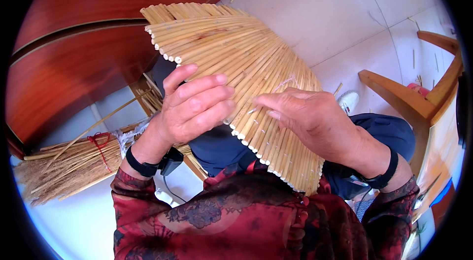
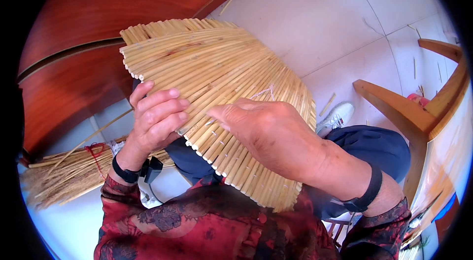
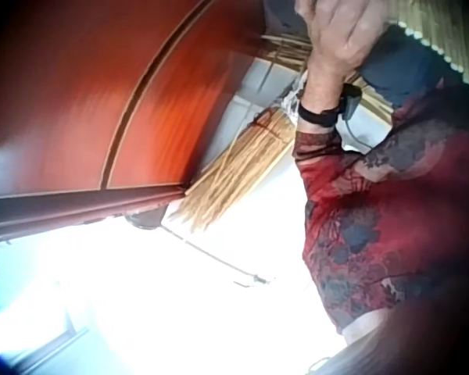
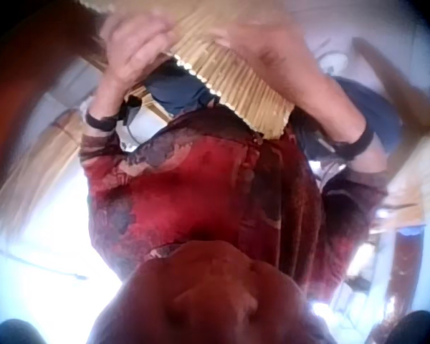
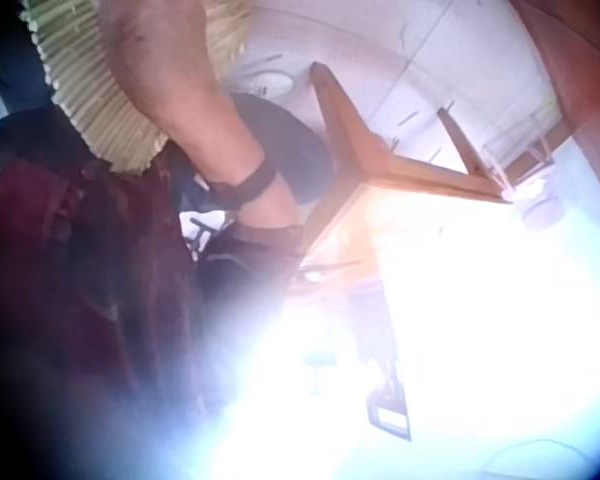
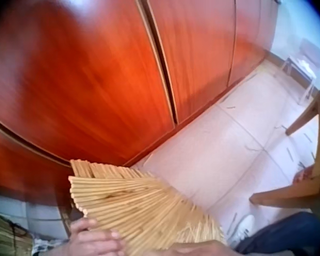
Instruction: The person weaves together thin bamboo slats using white thread and a needle, pulling the thread through the gaps and securing the edges to create a rectangular mat.
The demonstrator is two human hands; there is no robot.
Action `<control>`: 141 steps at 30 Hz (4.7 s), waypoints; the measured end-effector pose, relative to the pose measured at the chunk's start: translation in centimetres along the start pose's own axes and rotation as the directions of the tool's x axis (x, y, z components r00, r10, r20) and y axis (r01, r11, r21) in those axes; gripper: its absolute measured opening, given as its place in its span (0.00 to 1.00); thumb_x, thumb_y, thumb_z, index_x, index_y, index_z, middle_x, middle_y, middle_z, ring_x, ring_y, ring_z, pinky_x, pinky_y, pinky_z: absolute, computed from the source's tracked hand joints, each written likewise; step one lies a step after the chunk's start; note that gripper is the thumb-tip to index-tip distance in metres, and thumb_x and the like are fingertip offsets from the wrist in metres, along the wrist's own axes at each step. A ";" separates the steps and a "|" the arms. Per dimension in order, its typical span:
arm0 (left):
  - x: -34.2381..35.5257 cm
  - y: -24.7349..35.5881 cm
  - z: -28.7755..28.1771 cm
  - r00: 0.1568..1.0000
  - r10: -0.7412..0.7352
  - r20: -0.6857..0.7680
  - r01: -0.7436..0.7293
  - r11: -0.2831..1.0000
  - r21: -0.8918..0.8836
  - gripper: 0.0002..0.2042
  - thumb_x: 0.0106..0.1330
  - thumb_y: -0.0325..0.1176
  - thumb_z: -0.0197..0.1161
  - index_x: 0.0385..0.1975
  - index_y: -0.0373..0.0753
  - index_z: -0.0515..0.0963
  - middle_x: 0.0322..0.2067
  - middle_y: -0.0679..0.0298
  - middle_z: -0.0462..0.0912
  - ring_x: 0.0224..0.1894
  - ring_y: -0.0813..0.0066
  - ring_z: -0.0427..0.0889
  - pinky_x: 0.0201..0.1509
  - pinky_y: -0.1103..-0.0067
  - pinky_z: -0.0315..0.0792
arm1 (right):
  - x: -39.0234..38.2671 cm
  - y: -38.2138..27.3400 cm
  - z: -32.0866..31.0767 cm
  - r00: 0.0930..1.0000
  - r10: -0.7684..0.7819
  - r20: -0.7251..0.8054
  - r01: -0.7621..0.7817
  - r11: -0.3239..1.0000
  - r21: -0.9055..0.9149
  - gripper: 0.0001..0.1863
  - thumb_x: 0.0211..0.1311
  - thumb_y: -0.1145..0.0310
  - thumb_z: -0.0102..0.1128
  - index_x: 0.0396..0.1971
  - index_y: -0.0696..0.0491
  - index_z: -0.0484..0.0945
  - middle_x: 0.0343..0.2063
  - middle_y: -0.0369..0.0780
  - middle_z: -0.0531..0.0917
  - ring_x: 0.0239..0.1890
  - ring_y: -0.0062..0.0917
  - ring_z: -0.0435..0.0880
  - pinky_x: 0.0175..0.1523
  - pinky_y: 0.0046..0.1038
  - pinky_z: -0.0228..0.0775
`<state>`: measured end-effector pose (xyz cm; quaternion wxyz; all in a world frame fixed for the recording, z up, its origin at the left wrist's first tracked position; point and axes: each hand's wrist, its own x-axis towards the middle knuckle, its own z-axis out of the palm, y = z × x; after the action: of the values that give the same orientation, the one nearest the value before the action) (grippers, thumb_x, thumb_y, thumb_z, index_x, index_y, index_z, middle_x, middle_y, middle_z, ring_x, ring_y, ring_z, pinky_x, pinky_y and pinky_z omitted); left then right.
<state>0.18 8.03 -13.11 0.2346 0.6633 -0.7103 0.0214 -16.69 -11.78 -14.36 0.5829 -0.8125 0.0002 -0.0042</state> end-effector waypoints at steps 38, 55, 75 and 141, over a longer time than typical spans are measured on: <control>0.1 -0.2 -0.1 0.999 0.004 -0.038 -0.006 0.998 -0.063 0.13 0.51 0.28 0.70 0.37 0.45 0.80 0.42 0.67 0.82 0.50 0.70 0.79 0.63 0.68 0.63 | 0.3 0.6 -0.5 0.996 0.008 0.090 -0.023 0.984 0.175 0.15 0.56 0.80 0.55 0.43 0.54 0.80 0.28 0.44 0.81 0.34 0.40 0.80 0.39 0.36 0.73; 0.1 -0.1 -0.4 1.000 0.001 -0.026 -0.003 0.997 -0.072 0.13 0.51 0.28 0.70 0.37 0.45 0.80 0.42 0.67 0.83 0.50 0.70 0.79 0.64 0.69 0.62 | 0.6 0.7 -1.4 0.987 0.019 0.159 -0.048 0.982 0.180 0.16 0.55 0.80 0.56 0.44 0.52 0.81 0.28 0.45 0.81 0.33 0.40 0.81 0.39 0.35 0.74; 0.5 0.1 -0.2 0.998 0.002 -0.061 -0.009 0.994 -0.113 0.12 0.50 0.27 0.69 0.36 0.43 0.81 0.41 0.66 0.83 0.49 0.69 0.80 0.64 0.69 0.63 | 2.5 -2.1 -3.4 0.973 -0.010 0.229 0.038 0.993 -0.116 0.08 0.51 0.77 0.57 0.31 0.57 0.82 0.23 0.48 0.80 0.30 0.44 0.81 0.35 0.41 0.72; 1.1 -2.5 0.2 0.989 0.084 -0.120 -0.106 0.975 -0.194 0.15 0.58 0.27 0.61 0.46 0.42 0.78 0.52 0.63 0.78 0.59 0.65 0.73 0.68 0.59 0.59 | 4.1 -4.5 -4.6 0.940 -0.013 0.340 0.159 0.900 -0.405 0.09 0.55 0.77 0.60 0.37 0.55 0.82 0.24 0.46 0.79 0.30 0.42 0.80 0.33 0.37 0.72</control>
<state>2.50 6.64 -13.61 0.3380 0.5995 -0.7256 -0.0023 -12.61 -14.66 -8.58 0.3820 -0.9085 -0.1323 0.1056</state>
